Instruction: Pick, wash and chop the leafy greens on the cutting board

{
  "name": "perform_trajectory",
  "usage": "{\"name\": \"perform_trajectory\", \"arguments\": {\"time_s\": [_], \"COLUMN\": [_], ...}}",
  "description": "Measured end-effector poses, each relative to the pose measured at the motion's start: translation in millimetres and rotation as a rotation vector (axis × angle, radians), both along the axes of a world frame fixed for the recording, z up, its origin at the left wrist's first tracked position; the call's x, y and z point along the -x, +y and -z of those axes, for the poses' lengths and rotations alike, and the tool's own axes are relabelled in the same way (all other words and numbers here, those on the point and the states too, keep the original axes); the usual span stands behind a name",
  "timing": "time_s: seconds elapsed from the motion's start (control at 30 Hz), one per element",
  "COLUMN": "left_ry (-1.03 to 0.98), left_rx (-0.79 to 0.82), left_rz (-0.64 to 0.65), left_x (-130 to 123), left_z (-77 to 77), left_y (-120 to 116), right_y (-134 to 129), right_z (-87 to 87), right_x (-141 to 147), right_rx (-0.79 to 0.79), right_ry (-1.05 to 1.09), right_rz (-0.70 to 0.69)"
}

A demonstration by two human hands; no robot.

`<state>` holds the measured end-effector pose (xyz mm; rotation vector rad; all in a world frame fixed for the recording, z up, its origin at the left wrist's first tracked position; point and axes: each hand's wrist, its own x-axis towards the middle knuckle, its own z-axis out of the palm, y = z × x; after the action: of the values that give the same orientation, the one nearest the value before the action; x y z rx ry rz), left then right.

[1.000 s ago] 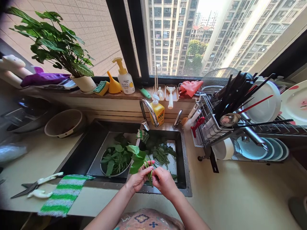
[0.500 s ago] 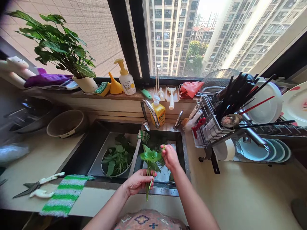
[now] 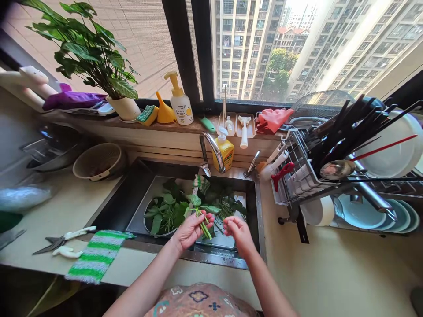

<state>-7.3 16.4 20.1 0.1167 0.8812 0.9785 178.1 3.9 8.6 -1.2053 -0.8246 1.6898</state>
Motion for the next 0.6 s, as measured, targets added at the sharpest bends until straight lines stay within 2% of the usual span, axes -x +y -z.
{"name": "perform_trajectory", "arguments": {"time_s": [0.07,0.17,0.33,0.5,0.6], "left_ry": [0.026,0.083,0.137,0.053,0.088], "left_rx": [-0.001,-0.012,-0.085,-0.110,-0.081], "left_rz": [-0.030,-0.056,-0.068,-0.069,-0.072], "left_x": [-3.4,-9.7,-16.0,-14.6,-12.4], "left_z": [-0.5,-0.4,-0.6,-3.3,-2.6], "left_y": [1.1,-0.6,-5.2,-6.2,-7.9], "right_y": [-16.8,-29.0,-30.0,-27.7,-26.7], "right_z": [8.1,13.8,16.4,18.1,21.7], "right_x": [10.1,21.2,26.5,27.4,28.4], "right_rx": [-0.002,-0.034,0.034,0.236,0.227], "right_ry": [-0.022,-0.081,-0.129,-0.104,-0.177], "right_rz": [-0.078,-0.120,-0.133,-0.204,-0.150]}}
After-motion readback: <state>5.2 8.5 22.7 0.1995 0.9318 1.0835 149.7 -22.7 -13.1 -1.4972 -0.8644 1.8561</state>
